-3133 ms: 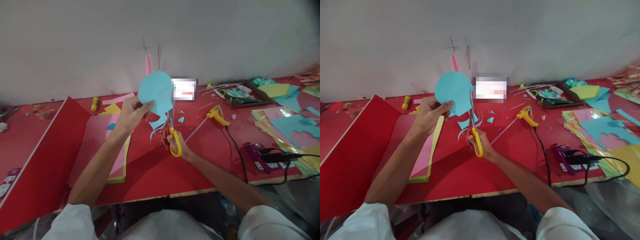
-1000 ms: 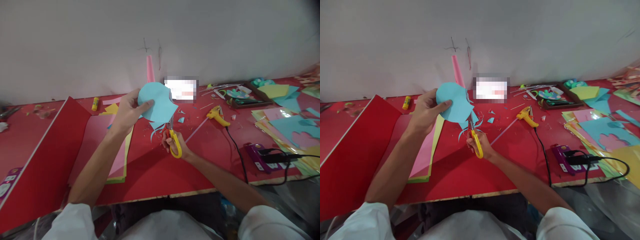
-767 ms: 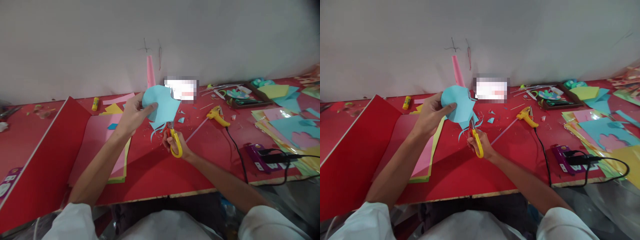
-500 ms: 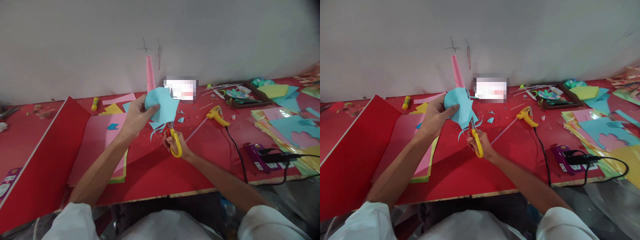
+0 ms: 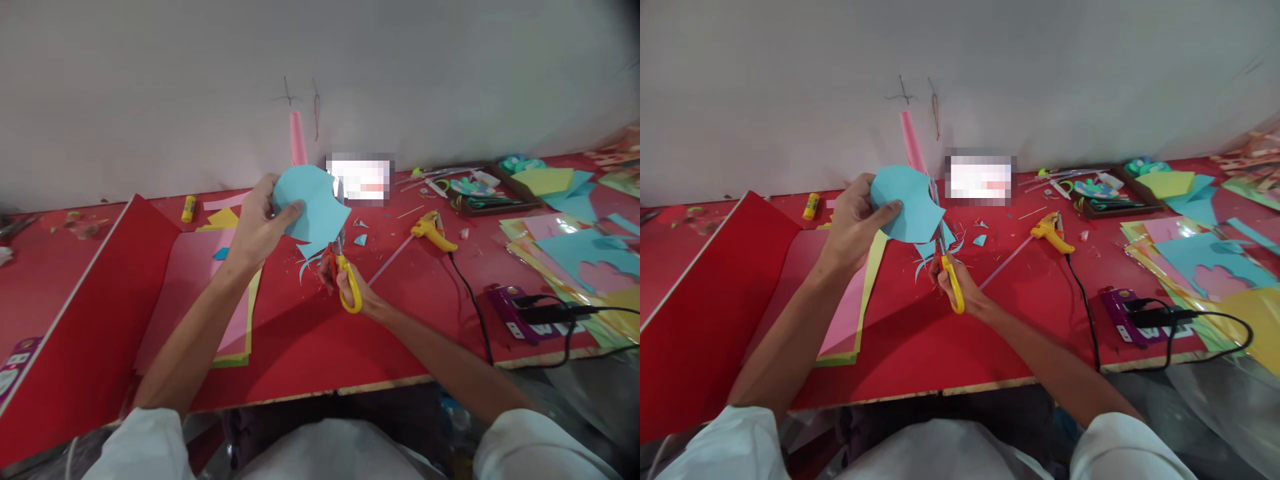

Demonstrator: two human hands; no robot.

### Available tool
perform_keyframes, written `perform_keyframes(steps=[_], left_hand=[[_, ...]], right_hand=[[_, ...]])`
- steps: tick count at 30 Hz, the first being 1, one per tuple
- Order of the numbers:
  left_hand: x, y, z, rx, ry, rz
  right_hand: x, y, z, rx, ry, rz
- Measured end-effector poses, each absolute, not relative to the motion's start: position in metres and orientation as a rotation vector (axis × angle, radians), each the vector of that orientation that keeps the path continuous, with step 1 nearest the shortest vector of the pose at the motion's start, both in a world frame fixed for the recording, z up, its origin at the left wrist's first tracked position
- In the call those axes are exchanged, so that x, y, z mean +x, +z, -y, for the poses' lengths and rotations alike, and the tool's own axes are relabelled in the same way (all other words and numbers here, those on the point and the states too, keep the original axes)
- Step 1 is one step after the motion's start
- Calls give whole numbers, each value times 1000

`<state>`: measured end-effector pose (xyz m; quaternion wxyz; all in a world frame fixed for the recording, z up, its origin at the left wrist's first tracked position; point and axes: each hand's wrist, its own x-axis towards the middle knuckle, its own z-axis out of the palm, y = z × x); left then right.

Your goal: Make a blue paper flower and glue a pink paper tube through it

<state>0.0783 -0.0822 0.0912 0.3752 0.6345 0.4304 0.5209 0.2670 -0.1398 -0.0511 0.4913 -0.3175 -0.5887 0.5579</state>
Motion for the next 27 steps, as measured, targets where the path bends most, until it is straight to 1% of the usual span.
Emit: perform_keyframes(steps=[5,14,27], left_hand=[[77,92,82,1647,1383,-1151],[78,99,88,1759,1477,-1232],[75,104,90,1874,1314,-1219]], right_hand=[[270,-54,141,-743,1336,1516],[270,-62,138,-714,1364,1496],[270,-49,139,-791,1398,1435]])
